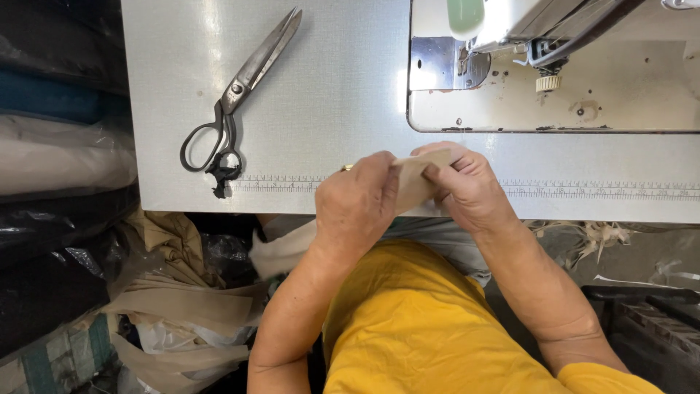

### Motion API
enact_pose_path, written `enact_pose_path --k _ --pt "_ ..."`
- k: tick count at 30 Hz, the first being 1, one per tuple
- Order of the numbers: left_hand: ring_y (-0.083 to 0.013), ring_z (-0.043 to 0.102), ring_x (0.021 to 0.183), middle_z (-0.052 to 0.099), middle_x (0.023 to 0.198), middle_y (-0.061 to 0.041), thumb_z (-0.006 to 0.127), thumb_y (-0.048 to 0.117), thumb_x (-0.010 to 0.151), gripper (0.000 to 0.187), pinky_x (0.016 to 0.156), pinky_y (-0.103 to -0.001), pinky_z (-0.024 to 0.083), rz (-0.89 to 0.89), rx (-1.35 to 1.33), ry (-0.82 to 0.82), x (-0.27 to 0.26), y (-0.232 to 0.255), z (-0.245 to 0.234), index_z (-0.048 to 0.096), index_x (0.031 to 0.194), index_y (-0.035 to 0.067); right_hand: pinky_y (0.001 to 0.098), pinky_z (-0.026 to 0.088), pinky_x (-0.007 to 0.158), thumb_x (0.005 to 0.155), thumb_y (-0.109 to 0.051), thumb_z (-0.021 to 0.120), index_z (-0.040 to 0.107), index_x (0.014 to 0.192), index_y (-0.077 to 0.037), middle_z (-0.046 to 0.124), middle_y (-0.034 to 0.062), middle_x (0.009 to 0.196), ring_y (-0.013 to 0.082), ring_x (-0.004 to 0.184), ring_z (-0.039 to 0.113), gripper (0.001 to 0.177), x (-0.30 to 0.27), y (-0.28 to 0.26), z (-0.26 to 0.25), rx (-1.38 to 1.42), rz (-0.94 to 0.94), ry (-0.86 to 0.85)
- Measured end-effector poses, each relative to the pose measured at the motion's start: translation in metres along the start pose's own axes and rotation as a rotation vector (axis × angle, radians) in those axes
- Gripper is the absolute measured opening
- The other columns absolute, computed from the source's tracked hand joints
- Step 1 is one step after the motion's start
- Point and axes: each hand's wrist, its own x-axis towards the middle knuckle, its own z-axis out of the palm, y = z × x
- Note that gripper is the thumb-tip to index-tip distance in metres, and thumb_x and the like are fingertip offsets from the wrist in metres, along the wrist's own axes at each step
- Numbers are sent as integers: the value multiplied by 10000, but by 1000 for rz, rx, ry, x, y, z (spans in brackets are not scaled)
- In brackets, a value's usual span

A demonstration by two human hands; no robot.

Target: The person uses large shears to trim the edges of a folded piece of light-colored fabric on a white work surface. They carefully cut along the seams and then fold the fabric before placing it under a sewing machine.

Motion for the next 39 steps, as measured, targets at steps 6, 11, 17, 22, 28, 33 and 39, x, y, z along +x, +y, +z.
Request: enact_pose_path --k 6,11,17,22,28,33,39 --pt "-170 585 434 556 561 -10 677 183 957 74 429 -283 506 71 42 31 6 6 3 702 939 115 333 618 742 962 -42 693 705 1062 23 739 172 836 162 776 707 119 -10 -22 35 -192 -54 81" --pt "-229 624 459 555 554 -50 639 211 1003 141 426 -316 509 -64 -105 2 9 -2 7 684 931 99 354 634 720 949 -15 677 689 1018 33 716 152 811 172 773 726 85 -12 -6 21 -62 -1 61" --pt "-200 612 438 569 524 -67 552 233 1055 265 415 -288 484 -208 -263 -91 8 -6 13 691 899 70 387 638 661 951 -37 657 643 950 38 725 224 809 283 736 769 77 -13 26 -9 263 68 -26" --pt "-256 658 494 607 566 -105 556 252 1054 265 446 -332 509 -203 -235 -65 9 -7 13 687 923 62 418 648 711 965 -19 622 636 1009 65 744 264 874 335 796 789 97 -17 -11 24 356 95 -37" --pt "-361 682 1138 676 1280 -193 589 512 1003 561 970 -495 539 247 193 222 -39 1 18 610 1310 42 390 641 786 979 -110 661 686 1048 -10 772 191 900 264 820 786 125 -12 -22 34 331 150 131" --pt "-358 715 1066 686 1242 -201 662 163 940 479 872 -447 576 86 77 21 -54 -6 15 558 1383 12 395 640 766 989 -91 650 671 1075 25 747 204 899 265 793 766 145 -10 -16 34 290 78 112" --pt "-255 635 737 705 781 -207 424 292 1023 395 663 -465 531 -640 -628 -457 -55 -21 -15 716 1103 38 347 608 873 1009 -106 658 687 1097 8 746 132 962 172 891 717 146 -12 -8 23 55 -20 112"
